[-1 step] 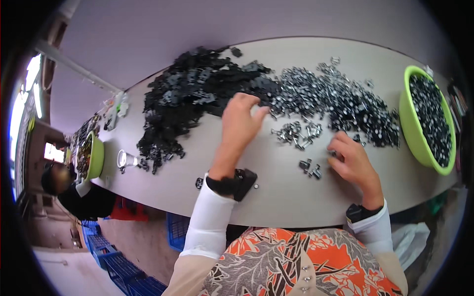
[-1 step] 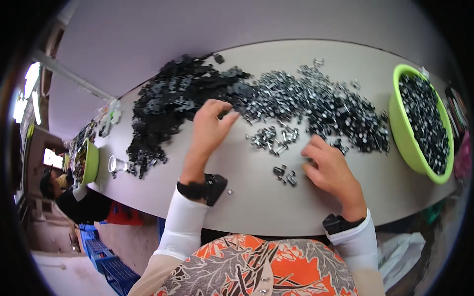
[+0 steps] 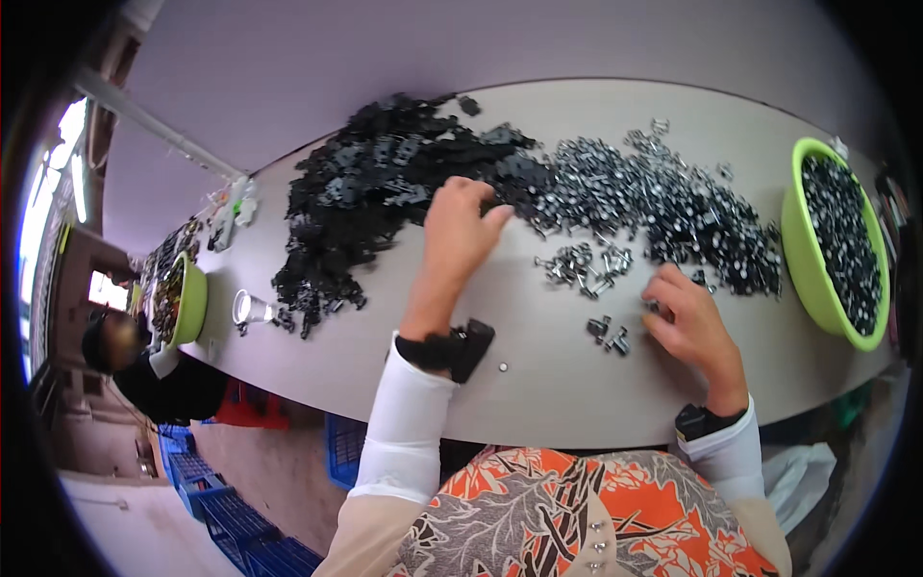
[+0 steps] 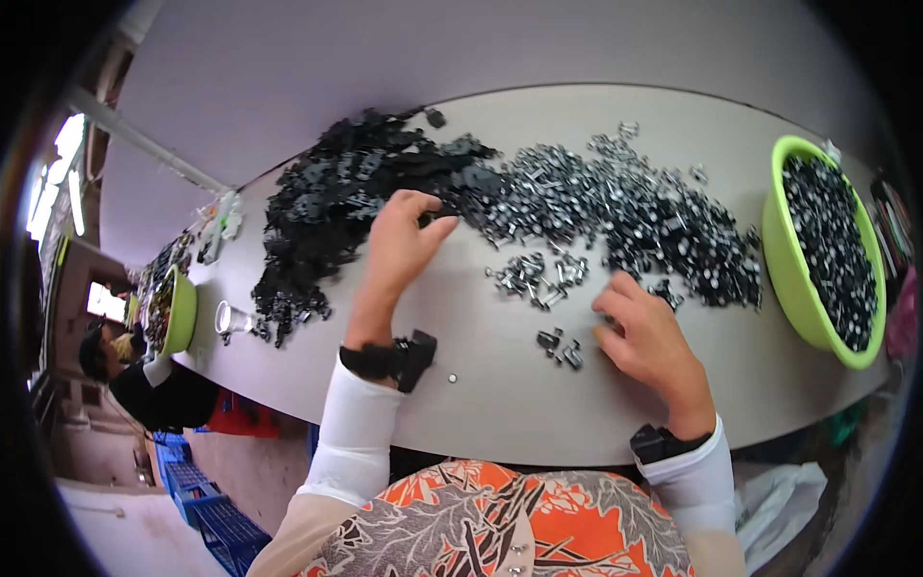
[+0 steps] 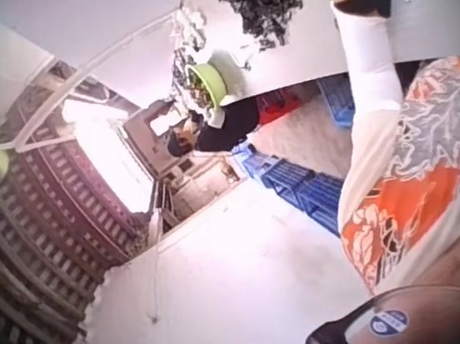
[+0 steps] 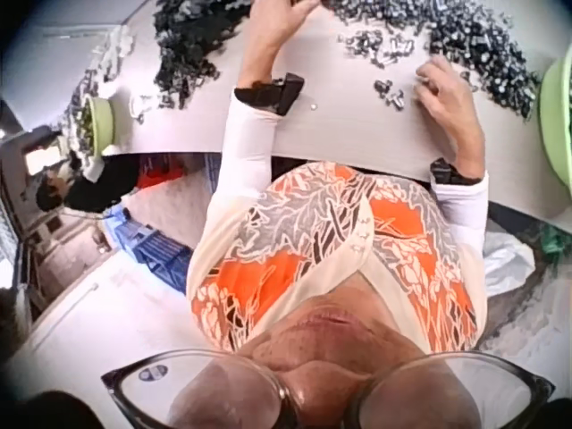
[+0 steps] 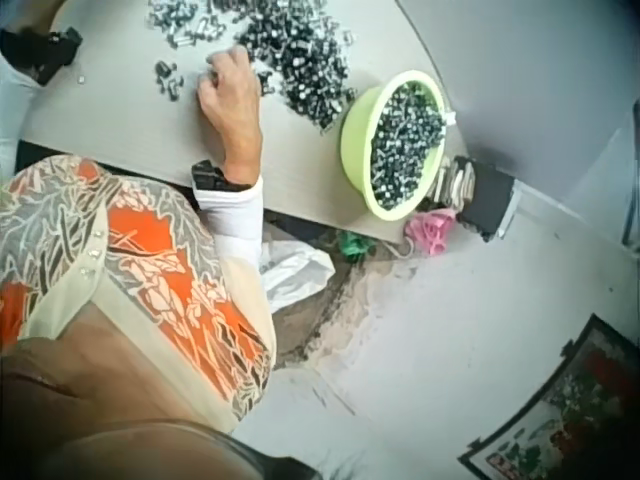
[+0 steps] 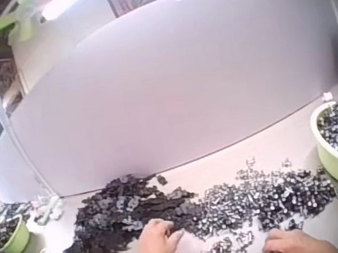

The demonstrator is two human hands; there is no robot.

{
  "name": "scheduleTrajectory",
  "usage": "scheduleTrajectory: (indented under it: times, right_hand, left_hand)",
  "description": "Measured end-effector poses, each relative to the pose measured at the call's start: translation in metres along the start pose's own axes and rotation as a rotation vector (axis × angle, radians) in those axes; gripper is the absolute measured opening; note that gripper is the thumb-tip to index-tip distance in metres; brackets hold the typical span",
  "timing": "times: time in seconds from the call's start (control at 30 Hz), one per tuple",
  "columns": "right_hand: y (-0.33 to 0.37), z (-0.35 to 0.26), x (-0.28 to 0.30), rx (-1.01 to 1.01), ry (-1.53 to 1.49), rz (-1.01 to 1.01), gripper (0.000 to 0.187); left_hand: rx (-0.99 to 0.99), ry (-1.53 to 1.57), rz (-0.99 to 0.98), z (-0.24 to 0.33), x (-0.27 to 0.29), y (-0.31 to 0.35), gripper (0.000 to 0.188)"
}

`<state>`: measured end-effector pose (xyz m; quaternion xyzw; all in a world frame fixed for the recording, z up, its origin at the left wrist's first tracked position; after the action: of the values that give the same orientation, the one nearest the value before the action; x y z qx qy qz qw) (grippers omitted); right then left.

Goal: The person assembles small black plastic components and metal pins on a table. They repeatedly pick up a plastic housing, insert a metal pin, and place the assembled unit aside. The person works with piles of parts and a green bowl filled with components.

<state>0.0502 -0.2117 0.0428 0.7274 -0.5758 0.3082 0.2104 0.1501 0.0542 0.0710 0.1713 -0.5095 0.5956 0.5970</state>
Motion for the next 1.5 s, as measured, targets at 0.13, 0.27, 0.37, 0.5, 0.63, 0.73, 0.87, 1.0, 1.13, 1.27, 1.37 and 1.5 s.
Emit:
scheduleTrajectory:
  times: [0.13,0.27,0.37,0.5,0.63,0.73,0.87,1.0,1.13,1.27,1.37,1.5]
  right_hand:
    - [-0.001,-0.006,-0.002,0.027,-0.001,0.013,0.018]
    - [-0.003,-0.011,-0.009,0.043,-0.022,0.01,0.017]
    - [-0.001,-0.004,-0.01,0.051,-0.028,0.045,0.016]
    - [-0.003,-0.002,-0.011,0.028,-0.035,0.02,0.017]
    - [0.001,-0.017,-0.009,0.048,-0.016,-0.009,0.016]
    - [0.0,-0.013,-0.011,0.058,-0.001,-0.032,0.017]
    - [-0.002,-0.006,-0.01,0.071,0.015,-0.031,0.018]
    - [-0.001,-0.006,-0.011,0.062,-0.01,-0.044,0.017]
    - [0.003,-0.01,-0.01,0.06,-0.045,-0.016,0.018]
    - [0.004,-0.016,-0.014,0.116,-0.025,-0.014,0.017]
    - [0.003,-0.015,-0.02,0.124,-0.027,-0.038,0.017]
    - [0.001,-0.01,-0.021,0.096,-0.01,-0.05,0.017]
  left_hand:
    - [0.179,-0.223,-0.147,-0.075,0.028,-0.03,0.059]
    - [0.217,-0.19,-0.32,-0.113,0.005,-0.025,0.083]
    - [0.191,-0.251,-0.478,-0.069,-0.019,-0.02,0.077]
    - [0.218,-0.298,-0.542,-0.036,-0.013,0.005,0.074]
    - [0.147,-0.216,-0.436,-0.024,0.005,0.04,0.069]
    - [0.092,-0.145,-0.321,-0.021,0.015,0.059,0.061]
    - [0.025,0.101,-0.26,0.003,0.024,0.067,0.069]
    - [-0.02,0.131,-0.133,0.011,0.039,0.078,0.065]
    - [0.121,0.042,-0.15,-0.01,0.067,0.109,0.051]
    - [0.161,-0.114,-0.17,-0.029,0.062,0.167,0.05]
    - [0.151,-0.266,-0.16,-0.013,0.037,0.201,0.049]
    - [0.174,-0.015,-0.004,-0.02,0.049,0.229,0.044]
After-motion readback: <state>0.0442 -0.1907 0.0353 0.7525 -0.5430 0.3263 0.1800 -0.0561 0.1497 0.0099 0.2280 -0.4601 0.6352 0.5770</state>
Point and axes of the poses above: each hand's wrist, its own y-axis away from the middle knuckle, its own x-axis out of the back of the hand, z = x × y, the point moved 6 cm from there along -y, towards the middle knuckle, and after that the axes turned 9 degrees about -x, right-handed, at the moved point
